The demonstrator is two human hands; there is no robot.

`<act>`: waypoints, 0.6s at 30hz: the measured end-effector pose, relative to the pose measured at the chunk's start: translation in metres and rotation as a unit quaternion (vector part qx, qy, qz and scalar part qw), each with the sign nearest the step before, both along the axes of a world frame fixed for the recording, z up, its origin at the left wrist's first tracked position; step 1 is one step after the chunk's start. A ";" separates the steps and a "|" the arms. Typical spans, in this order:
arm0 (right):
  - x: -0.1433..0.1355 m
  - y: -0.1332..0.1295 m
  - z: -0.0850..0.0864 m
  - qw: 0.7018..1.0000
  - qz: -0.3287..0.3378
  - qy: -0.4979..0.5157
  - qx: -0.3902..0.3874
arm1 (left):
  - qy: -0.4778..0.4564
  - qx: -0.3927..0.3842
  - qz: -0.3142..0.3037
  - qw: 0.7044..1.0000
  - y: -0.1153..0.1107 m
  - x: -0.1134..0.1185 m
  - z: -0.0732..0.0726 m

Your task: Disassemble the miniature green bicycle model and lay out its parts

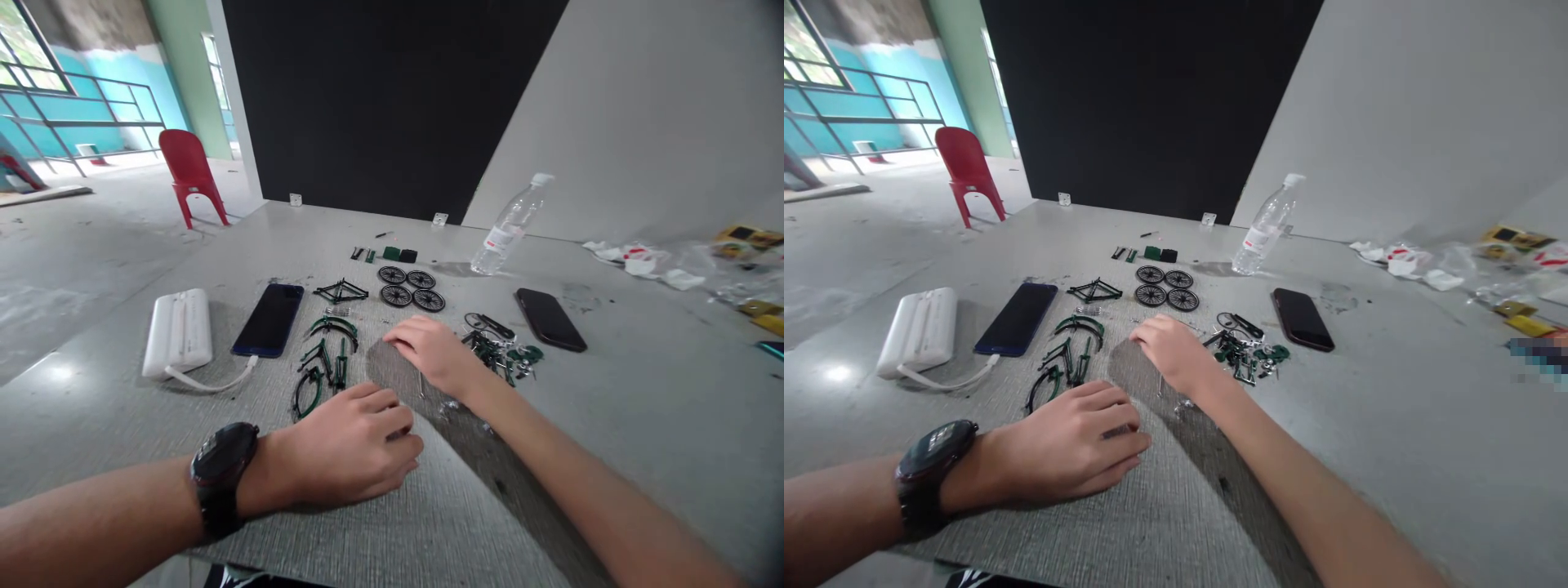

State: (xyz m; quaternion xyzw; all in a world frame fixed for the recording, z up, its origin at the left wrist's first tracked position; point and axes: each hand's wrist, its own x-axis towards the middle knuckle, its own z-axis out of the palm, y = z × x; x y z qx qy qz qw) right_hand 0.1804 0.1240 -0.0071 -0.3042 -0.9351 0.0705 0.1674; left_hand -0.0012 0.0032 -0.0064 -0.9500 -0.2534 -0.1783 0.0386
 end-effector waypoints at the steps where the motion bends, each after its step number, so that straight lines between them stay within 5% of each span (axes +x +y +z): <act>1: 0.000 0.001 -0.001 1.000 0.008 -0.017 0.015 | -0.001 -0.001 0.000 1.000 0.000 0.000 0.000; 18: 0.020 -0.019 0.018 0.994 -0.002 -0.089 0.065 | 0.000 -0.009 -0.003 1.000 0.000 0.000 -0.001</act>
